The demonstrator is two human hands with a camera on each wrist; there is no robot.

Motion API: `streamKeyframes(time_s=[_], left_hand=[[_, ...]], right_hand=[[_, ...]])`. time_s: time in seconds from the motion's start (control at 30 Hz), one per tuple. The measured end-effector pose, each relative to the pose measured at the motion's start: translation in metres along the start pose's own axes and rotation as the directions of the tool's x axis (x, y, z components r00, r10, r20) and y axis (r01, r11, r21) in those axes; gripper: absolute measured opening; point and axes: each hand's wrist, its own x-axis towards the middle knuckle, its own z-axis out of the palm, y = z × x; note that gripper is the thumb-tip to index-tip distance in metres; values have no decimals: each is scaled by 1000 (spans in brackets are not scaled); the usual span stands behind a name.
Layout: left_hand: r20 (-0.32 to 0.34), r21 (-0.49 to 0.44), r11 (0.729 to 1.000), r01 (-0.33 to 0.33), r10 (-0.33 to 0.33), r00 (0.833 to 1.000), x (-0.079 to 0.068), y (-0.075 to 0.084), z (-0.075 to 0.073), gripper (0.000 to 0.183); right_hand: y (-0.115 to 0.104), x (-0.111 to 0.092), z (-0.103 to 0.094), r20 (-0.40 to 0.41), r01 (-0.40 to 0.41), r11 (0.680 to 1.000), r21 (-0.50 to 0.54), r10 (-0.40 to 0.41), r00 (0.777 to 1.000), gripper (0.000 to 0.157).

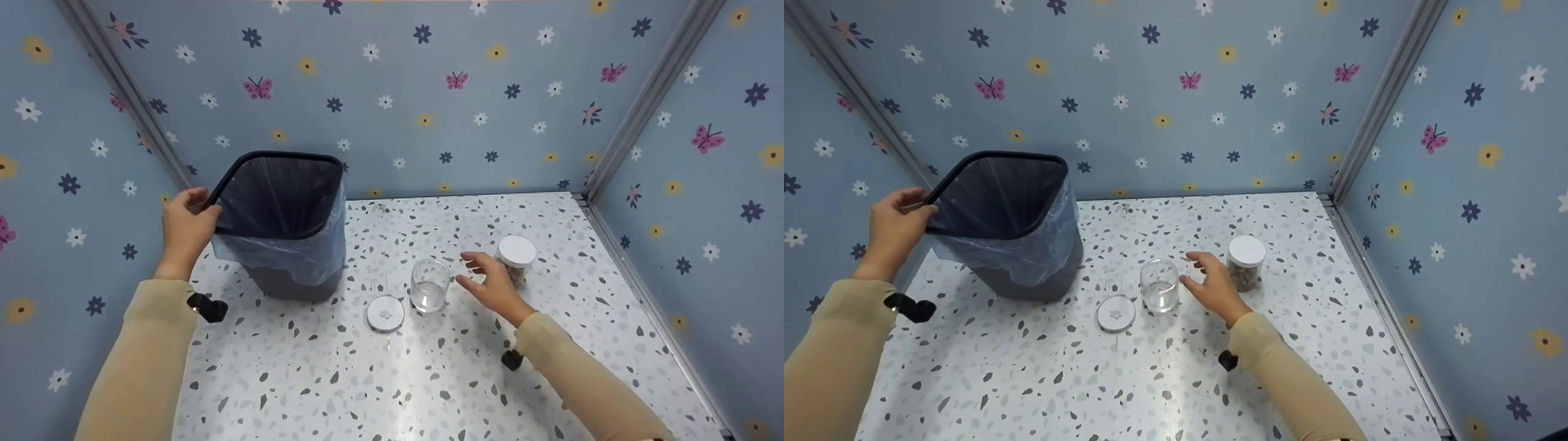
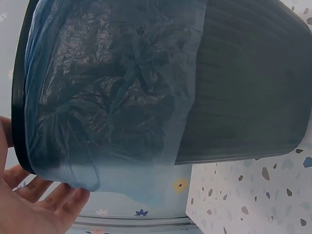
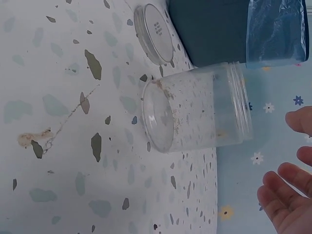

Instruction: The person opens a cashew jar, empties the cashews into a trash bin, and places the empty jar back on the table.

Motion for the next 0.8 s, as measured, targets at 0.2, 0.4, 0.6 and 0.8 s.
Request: streamKeyframes(time_s=[0.2,0.4,0.6,0.8], left_hand=[[-54,10,1000,-22,22,998,-5,5,5,53],[-105,23,997,-75,77,991,-11,7,11,51],[-136,34,993,-117,121,983,-16,13,14,49],[-143,38,986,-163,167,976,-20,21,16,48]], right_hand=[[-3,1,-4,-9,8,1000,-23,-8,1000,48],[-2,0,-8,-38,35,998,-49,-37,999,46],[-1,0,-12,-59,63,997,-51,-66,996,44],[-3,2,-19,-80,88,994,-59,-92,993,44]])
